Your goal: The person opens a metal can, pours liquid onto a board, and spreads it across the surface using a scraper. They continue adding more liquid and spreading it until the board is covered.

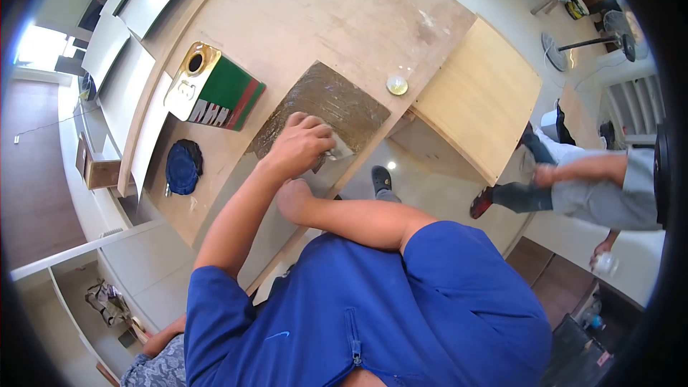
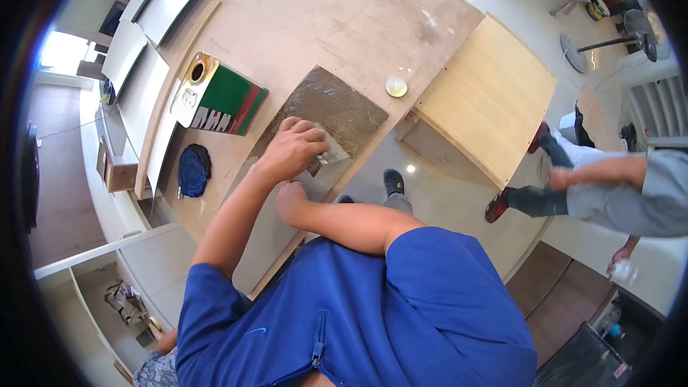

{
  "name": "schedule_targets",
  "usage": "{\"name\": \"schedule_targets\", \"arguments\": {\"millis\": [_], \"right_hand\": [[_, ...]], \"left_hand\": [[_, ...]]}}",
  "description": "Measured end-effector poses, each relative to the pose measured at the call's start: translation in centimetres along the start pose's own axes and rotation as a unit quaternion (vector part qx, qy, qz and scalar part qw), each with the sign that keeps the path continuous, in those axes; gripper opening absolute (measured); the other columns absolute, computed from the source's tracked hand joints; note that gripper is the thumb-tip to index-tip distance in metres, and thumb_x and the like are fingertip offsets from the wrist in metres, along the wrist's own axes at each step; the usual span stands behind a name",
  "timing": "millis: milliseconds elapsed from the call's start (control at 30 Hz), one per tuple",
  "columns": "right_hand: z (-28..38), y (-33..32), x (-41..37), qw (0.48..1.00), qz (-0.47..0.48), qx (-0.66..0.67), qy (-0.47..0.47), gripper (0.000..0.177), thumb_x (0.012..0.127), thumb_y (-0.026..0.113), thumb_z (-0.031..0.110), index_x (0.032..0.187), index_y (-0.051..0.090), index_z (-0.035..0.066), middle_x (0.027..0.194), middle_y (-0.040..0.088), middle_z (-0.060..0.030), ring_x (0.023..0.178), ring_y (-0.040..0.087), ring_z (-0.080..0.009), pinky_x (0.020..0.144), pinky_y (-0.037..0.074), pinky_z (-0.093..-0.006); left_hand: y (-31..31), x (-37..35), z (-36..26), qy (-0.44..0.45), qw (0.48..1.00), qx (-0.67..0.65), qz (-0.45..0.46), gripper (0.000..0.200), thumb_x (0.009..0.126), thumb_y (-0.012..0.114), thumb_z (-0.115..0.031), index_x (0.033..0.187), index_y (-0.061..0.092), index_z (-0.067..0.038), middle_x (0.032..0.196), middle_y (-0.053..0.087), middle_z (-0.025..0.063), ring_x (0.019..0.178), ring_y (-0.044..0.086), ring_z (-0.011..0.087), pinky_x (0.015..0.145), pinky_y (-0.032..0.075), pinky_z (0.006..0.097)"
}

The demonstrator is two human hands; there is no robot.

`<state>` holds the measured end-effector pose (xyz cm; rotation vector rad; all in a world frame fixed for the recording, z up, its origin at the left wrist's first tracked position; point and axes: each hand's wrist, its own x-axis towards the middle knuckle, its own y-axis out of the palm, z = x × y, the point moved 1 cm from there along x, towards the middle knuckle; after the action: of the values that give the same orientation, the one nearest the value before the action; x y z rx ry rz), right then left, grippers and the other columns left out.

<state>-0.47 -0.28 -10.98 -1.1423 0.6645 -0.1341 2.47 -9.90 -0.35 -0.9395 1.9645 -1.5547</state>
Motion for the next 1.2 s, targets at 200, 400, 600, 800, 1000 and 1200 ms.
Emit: {"name": "schedule_targets", "arguments": {"millis": [200,400,600,800,1000,1200], "right_hand": [[0.0,4.9,2.4,0.92,-0.206,0.332,-0.033,0.046,0.099,0.053,0.029,0.143,0.058,0.016,0.148,0.055,-0.0069,0.125,0.061,-0.0222,0.089,0.054,-0.0409],[-0.7,2.0,0.8,0.998,-0.046,0.022,-0.025,0.048,0.097,0.055,0.025,0.141,0.058,0.006,0.158,0.036,-0.0248,0.122,0.063,-0.0292,0.088,0.054,-0.0392],[-0.5,-2.3,-1.2,0.998,0.025,-0.049,-0.027,0.04,0.088,0.059,0.018,0.119,0.071,-0.005,0.147,0.03,-0.0496,0.093,0.073,-0.0337,0.067,0.056,-0.0396],[0.3,-1.4,-1.9,0.998,-0.052,-0.004,-0.033,0.044,0.088,0.057,0.015,0.12,0.066,-0.014,0.144,0.038,-0.0473,0.085,0.073,-0.0323,0.067,0.057,-0.0429],[1.3,0.1,-1.8,0.997,-0.034,0.002,-0.067,0.039,0.089,0.059,0.016,0.119,0.071,-0.006,0.15,0.038,-0.0394,0.089,0.074,-0.0333,0.069,0.057,-0.0437],[1.5,4.0,0.3,0.994,-0.067,0.09,-0.012,0.039,0.087,0.058,0.014,0.116,0.07,-0.01,0.145,0.043,-0.0406,0.088,0.073,-0.0328,0.066,0.058,-0.0405]], "left_hand": [[3.3,5.2,-1.2,0.051,0.998,0.012,0.043,0.018,0.081,0.06,-0.011,0.091,0.074,-0.016,0.102,0.066,-0.0013,0.113,0.057,0.0192,0.112,0.032,0.0496],[1.4,3.1,0.9,0.029,0.991,0.08,0.1,0.012,0.08,0.061,-0.013,0.08,0.073,-0.018,0.091,0.065,-0.0041,0.102,0.059,0.0182,0.112,0.032,0.0492],[0.2,-5.0,7.1,-0.095,0.99,0.073,0.077,0.015,0.08,0.062,-0.01,0.087,0.074,-0.015,0.094,0.068,-0.0001,0.103,0.061,0.0214,0.103,0.038,0.0466],[-1.0,-11.3,6.3,-0.292,0.955,-0.046,-0.034,0.022,0.084,0.058,-0.004,0.102,0.071,-0.007,0.099,0.069,0.0123,0.102,0.063,0.0361,0.089,0.049,0.0475],[-1.1,-10.9,4.8,-0.42,0.901,-0.014,-0.108,0.015,0.083,0.054,-0.003,0.092,0.067,-0.003,0.096,0.069,0.0181,0.099,0.063,0.0374,0.085,0.052,0.0481],[3.7,-8.8,4.0,-0.357,0.93,0.003,-0.087,0.014,0.084,0.055,-0.003,0.091,0.067,-0.002,0.096,0.069,0.0194,0.097,0.064,0.038,0.085,0.052,0.0488]]}}
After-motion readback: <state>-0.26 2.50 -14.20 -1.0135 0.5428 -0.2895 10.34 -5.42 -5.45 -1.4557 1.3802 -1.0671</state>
